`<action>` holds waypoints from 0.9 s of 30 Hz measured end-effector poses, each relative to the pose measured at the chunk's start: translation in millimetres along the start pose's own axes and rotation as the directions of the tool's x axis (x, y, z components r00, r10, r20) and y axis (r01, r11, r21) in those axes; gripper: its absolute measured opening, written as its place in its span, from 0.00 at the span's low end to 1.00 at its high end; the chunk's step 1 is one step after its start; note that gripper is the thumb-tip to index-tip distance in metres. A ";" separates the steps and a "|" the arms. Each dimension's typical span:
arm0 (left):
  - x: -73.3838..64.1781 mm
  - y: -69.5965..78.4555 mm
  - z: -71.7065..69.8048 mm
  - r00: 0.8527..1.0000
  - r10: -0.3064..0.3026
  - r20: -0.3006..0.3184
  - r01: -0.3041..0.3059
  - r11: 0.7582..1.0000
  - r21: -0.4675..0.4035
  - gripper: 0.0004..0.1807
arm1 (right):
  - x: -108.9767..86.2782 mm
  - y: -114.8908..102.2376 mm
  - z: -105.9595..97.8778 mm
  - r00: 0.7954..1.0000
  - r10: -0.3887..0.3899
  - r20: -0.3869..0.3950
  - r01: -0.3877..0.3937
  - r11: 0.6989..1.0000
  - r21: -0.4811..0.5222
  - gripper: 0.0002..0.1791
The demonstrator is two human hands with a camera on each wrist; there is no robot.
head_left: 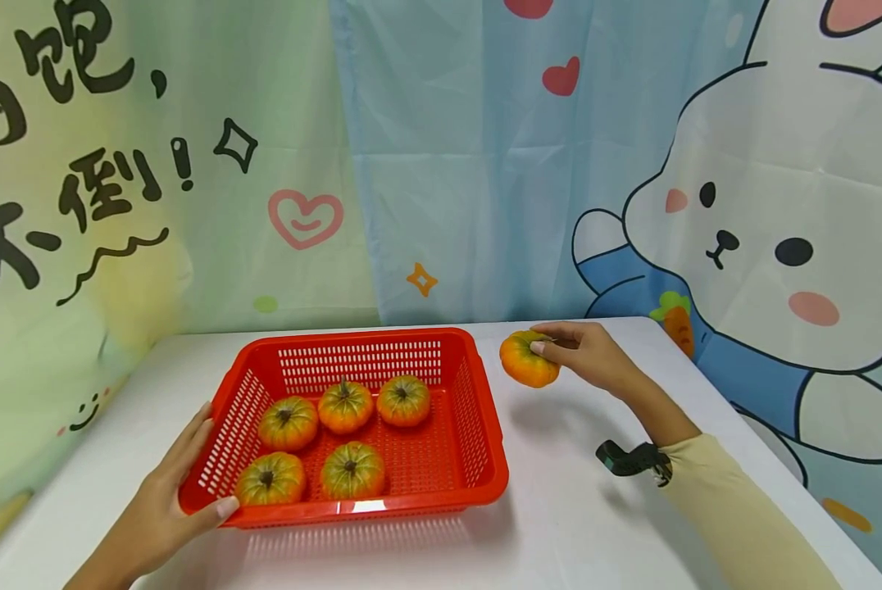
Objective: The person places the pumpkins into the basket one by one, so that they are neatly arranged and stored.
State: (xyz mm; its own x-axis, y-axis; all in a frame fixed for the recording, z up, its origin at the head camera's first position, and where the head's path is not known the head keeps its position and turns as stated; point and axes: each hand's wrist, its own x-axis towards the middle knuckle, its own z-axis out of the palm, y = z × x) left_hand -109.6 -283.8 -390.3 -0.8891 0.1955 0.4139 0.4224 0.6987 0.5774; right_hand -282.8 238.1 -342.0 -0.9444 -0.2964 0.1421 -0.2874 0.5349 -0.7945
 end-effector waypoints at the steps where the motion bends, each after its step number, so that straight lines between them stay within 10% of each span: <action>1: -0.3 -0.1 0.0 1.000 0.007 -0.001 -0.007 1.000 -0.008 0.54 | 0.3 -2.5 1.0 1.000 -0.006 0.003 0.006 1.000 0.007 0.29; 27: -0.2 -0.4 -0.2 1.000 -0.011 0.007 0.011 1.000 0.004 0.54 | 14.8 -52.2 46.2 0.978 -0.160 0.133 0.145 0.983 0.116 0.25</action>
State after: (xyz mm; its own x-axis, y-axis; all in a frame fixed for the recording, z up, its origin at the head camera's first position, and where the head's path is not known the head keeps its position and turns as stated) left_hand -109.6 -284.3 -390.4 -0.8950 0.1920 0.4025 0.4114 0.7038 0.5791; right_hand -274.5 169.2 -325.6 -0.8566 -0.4805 0.1879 -0.4011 0.3911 -0.8283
